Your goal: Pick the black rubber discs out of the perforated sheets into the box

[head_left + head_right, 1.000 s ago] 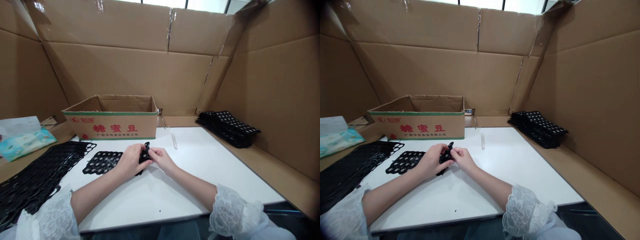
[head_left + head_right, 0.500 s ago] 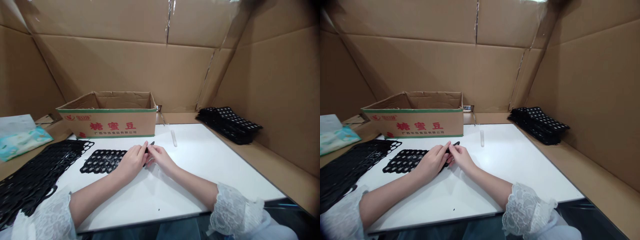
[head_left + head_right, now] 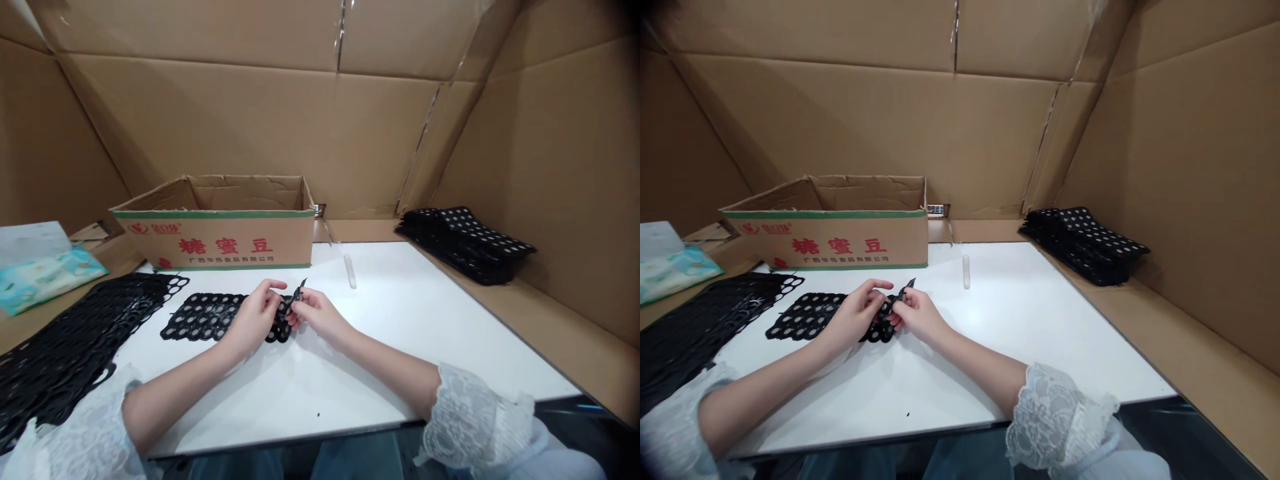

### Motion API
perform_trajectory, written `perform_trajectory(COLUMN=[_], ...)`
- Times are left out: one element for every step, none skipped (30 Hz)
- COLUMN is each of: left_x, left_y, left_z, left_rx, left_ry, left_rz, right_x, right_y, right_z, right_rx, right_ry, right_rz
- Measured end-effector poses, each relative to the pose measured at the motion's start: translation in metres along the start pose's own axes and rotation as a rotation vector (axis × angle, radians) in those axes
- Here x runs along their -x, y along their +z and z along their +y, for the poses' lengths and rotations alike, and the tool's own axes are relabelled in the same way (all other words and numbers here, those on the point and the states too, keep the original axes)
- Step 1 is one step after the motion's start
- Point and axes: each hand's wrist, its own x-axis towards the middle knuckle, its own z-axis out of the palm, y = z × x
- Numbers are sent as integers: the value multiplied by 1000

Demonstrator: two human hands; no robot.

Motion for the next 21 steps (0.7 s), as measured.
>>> perform_trajectory(left_x=[1,2,3,2,0,-4,-9,-14,-19,-23,-25,-25,-24,-21,-17,-13,-9,-6,-3,-2,-1], left_y=[1,1,0,-2,-5,-10,-15,-20,-24,-27,-27,-25,-21,-15,-9,-3,1,4,5,5,4], left_z=[2,3,4,5,4,3,0,-3,-6,-8,-10,-10,-9,-7,-4,-1,1,3,4,4,4], left_rx=[-28,-60,-90,-114,-138,-165,-198,-235,-269,-297,-319,-335,-342,-335,-311,-274,-223,-165,-113,-72,-47], left_ry=[28,70,115,152,175,178,163,138,110,88,78,81,91,102,108,109,110,115,128,148,171], left_rz=[5,-8,-44,-78,-84,-41,55,185,311,397,422,391,316,220,130,55,-13,-83,-151,-211,-255], right_x=[0,0,-1,-1,-1,-1,-1,-1,-1,-1,0,0,0,0,1,1,1,1,1,1,1], right_y=[0,0,0,0,-1,-1,-1,-1,-1,-1,0,0,-1,-1,-1,-2,-2,-3,-4,-6,-7], right_z=[0,0,1,1,2,2,3,3,3,3,4,4,5,6,7,7,7,7,7,6,5], right_rx=[12,24,33,38,44,47,49,54,62,73,85,100,117,130,138,145,148,143,132,118,101], right_ry=[-15,-33,-49,-61,-69,-74,-75,-75,-75,-75,-76,-81,-92,-107,-124,-139,-149,-152,-148,-141,-133], right_rz=[4,9,8,4,-2,-5,-8,-13,-22,-37,-54,-69,-79,-83,-83,-84,-87,-92,-95,-96,-101])
